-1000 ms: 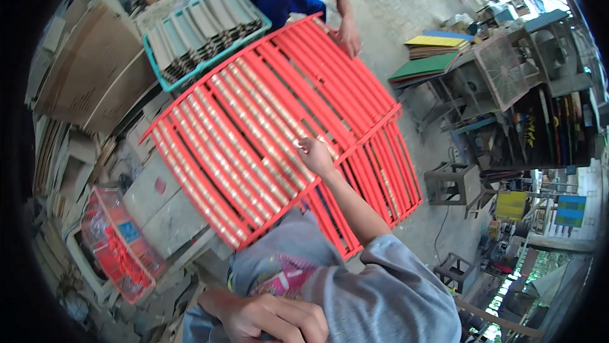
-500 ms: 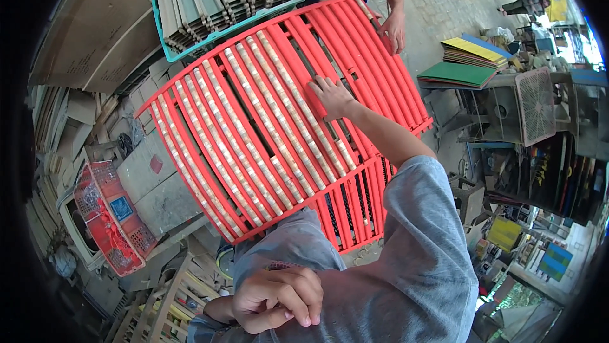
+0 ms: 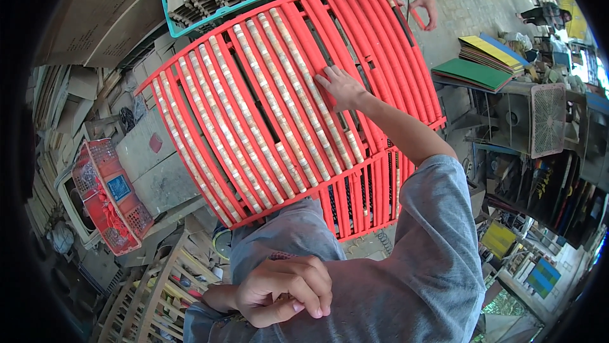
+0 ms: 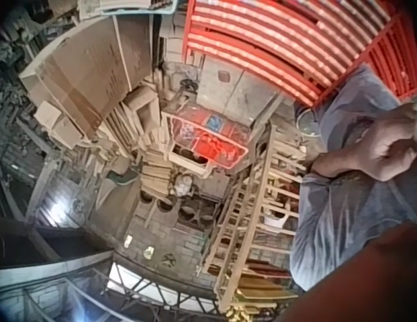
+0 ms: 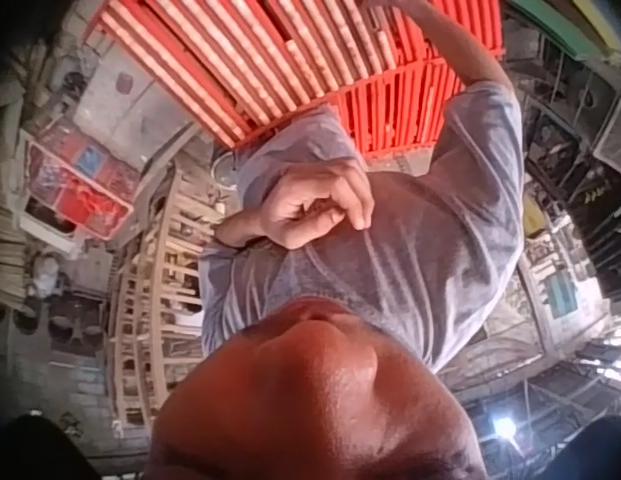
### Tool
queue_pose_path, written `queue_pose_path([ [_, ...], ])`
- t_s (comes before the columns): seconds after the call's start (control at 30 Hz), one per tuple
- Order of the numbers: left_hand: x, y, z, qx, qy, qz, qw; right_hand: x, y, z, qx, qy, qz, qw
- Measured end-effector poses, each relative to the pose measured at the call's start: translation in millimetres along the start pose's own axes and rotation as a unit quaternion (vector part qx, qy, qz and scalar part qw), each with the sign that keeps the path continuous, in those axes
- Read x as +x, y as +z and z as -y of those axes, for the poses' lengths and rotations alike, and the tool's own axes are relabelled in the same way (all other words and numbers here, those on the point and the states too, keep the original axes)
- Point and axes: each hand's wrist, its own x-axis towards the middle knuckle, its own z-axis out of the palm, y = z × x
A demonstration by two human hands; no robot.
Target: Assembling small wooden cylinders into a red slatted furniture component and wiping them with a cloth.
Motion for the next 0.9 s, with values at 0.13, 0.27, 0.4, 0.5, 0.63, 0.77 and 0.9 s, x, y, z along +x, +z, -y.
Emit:
queue_pose_path([
  [0.13, 0.3, -1.9, 2.1, -0.008, -0.015, -0.014, 1.000, 0.8, 12.7, -6.7, 0.004, -0.013, -0.022, 1.000],
  [0.27, -0.7, -2.0, 1.9, -0.002, -0.016, -0.014, 1.000, -1.0, 15.5, -12.7, 0.021, -0.024, -0.021, 0.999],
  [0.4, -5.9, -3.7, 1.3, 0.006, -0.016, -0.025, 1.000, -7.4, 14.0, -14.5, 0.012, -0.032, -0.023, 0.999],
  [0.5, -8.9, -8.6, 0.8, 0.020, -0.030, -0.035, 0.999, -15.3, 11.4, -15.0, 0.051, -0.040, -0.051, 0.997],
  [0.63, -12.0, -42.7, 20.3, 0.166, -0.006, -0.106, 0.980, -55.0, -9.9, 0.6, 0.130, -0.030, -0.116, 0.984],
  [0.77, 1.1, -118.1, 60.8, 0.382, 0.048, -0.173, 0.906, -116.8, -62.4, 70.9, 0.322, -0.064, -0.277, 0.903],
  [0.9, 14.6, -120.3, 66.1, 0.315, 0.063, -0.166, 0.932, -166.3, -87.7, 138.7, 0.638, -0.160, -0.311, 0.686],
])
